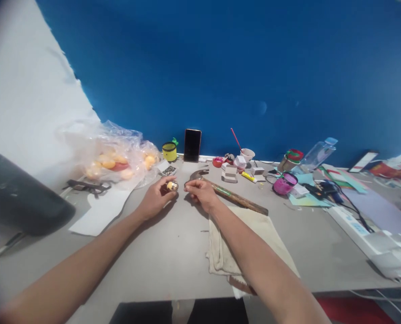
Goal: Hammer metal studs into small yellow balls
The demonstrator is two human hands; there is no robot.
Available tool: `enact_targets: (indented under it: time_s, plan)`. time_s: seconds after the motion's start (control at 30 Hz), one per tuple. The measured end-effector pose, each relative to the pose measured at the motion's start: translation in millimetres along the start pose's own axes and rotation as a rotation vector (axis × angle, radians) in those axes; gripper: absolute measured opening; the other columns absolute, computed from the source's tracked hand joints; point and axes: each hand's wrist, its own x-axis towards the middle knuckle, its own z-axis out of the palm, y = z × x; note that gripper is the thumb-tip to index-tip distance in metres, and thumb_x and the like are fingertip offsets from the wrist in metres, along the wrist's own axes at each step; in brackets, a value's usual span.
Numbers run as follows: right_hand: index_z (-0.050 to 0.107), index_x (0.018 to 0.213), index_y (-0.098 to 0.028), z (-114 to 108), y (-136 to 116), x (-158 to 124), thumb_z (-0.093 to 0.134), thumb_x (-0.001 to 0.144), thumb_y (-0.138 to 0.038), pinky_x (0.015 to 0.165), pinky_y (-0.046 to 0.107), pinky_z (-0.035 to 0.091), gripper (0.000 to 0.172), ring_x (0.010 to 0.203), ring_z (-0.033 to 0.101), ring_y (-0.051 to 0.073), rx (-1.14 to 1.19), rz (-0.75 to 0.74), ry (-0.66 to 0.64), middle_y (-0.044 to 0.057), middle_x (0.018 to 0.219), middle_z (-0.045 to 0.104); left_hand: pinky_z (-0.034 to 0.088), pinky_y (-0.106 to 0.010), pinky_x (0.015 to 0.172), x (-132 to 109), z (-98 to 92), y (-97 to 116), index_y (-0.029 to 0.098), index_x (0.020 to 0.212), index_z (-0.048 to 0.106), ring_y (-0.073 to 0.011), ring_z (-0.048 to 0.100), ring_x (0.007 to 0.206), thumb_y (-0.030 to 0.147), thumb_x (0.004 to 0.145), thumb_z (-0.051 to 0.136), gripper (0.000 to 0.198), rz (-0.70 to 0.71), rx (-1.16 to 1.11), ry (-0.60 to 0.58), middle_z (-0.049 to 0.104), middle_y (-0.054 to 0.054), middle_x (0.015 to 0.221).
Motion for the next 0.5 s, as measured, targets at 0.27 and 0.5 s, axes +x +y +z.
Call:
enact_targets:
  time_s: [0.27,0.5]
  plan:
    - [0.072,0.083,-0.018,-4.6,3.4,0.8,0.099,0.053,-0.041,0.045,0.019,0.025,0.046,0.048,0.043,0.005,0.069,-0.004,-0.075,0.003,0.076,0.073,0.055,-0.041,0.095,-3.0,3.7,-4.7,0.021,0.114,0.071,-0.0229,0.066,0.099,0.027,0.074,0.073,0.04,0.029,0.101,0.054,0.065,-0.007,0.115]
    - [0.072,0.085,-0.018,-5.1,3.8,-0.4,0.099,0.054,-0.04,0.046,0.02,0.024,0.046,0.049,0.043,0.005,0.051,0.003,-0.102,0.002,0.073,0.072,0.056,-0.039,0.091,-3.3,5.3,-1.1,0.02,0.124,0.069,-0.0211,0.068,0.092,0.022,0.078,0.065,0.046,-0.008,0.055,-0.006,0.07,-0.007,0.111]
